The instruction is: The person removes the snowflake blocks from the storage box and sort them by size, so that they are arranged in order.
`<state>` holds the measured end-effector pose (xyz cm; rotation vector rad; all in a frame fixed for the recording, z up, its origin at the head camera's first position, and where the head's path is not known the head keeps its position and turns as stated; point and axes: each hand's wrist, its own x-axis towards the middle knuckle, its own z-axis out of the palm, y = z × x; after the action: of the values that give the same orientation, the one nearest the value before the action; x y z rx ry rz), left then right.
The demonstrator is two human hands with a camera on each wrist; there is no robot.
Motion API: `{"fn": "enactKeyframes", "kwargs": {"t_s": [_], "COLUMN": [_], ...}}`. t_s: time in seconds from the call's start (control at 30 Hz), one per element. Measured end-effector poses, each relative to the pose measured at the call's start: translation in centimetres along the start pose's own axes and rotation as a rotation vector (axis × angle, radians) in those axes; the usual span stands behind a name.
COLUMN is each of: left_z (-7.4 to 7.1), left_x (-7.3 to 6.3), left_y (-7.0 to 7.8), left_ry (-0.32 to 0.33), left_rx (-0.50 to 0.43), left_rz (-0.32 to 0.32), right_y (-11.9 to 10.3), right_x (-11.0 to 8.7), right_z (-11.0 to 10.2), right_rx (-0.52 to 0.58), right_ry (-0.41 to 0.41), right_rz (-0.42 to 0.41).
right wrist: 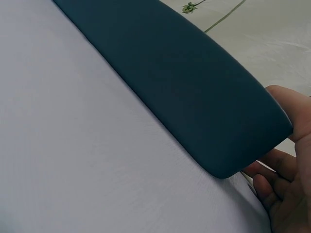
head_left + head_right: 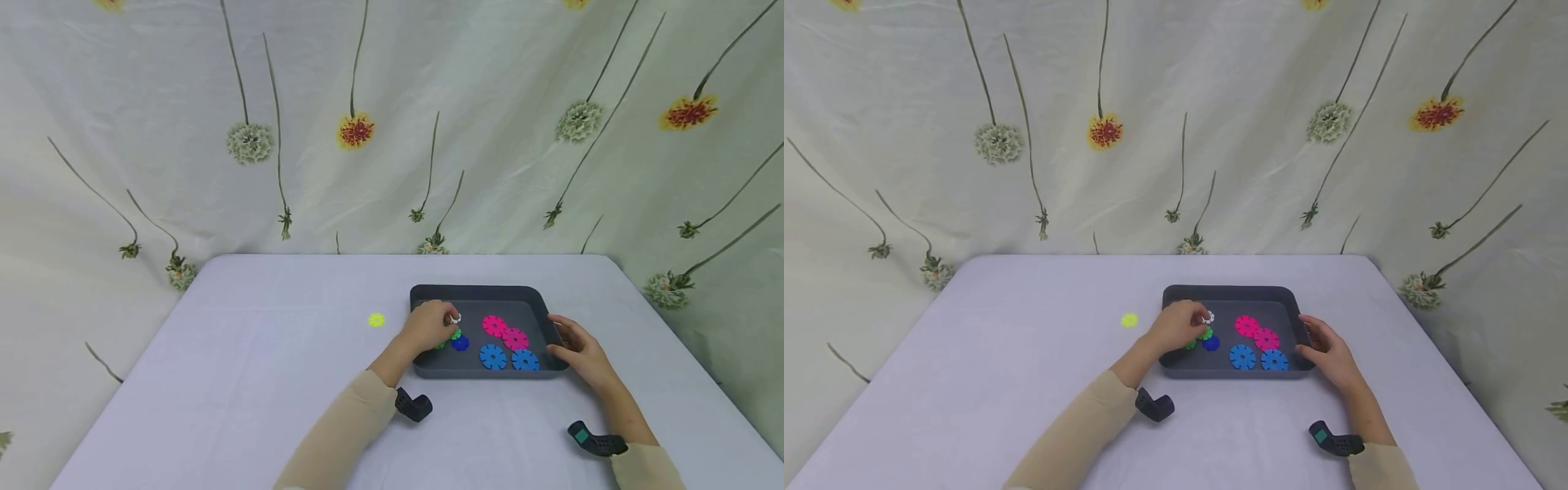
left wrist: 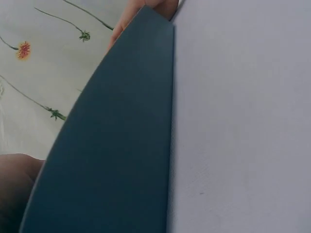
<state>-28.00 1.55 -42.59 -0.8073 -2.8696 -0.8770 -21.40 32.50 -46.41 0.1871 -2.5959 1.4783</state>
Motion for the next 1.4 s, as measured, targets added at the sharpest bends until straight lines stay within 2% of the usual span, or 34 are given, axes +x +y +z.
{"fn": "enactKeyframes", "kwargs": {"t_s": [0.33,0.47,0.63,0.83,1.1,1.2,1.4], "left_z": [1.4,1.5,1.3,1.2,1.2,1.0,0.5], "left_x": [0.6,0.7,0.6,0.2,0.0,-0.1,-0.5], "left_y": [0.1,0.1,0.2,0.3,0.3,0.4,0.3], "left_ry": [-0.054,-0.065,-0.059,-0.056,-0.039,-0.026,0.018], "left_rx": [0.172,0.183,0.184,0.164,0.138,0.095,-0.062], "left_rz": [-0.105,-0.131,-0.129,-0.116,-0.066,-0.044,-0.001], "right_y": [-0.1,-0.2,-0.3,-0.4,-0.1,0.0,0.2], "right_x": [0.1,0.1,0.1,0.1,0.1,0.1,0.1], "right_z": [0.0,0.0,0.1,0.1,0.0,0.0,0.0], "right_rx": [-0.014,-0.015,-0.004,0.002,-0.006,-0.009,-0.024], "right_ry": [0.010,0.006,0.000,0.001,0.000,0.000,0.003], "right_rz": [0.006,0.017,0.020,0.011,0.004,0.004,0.006]}}
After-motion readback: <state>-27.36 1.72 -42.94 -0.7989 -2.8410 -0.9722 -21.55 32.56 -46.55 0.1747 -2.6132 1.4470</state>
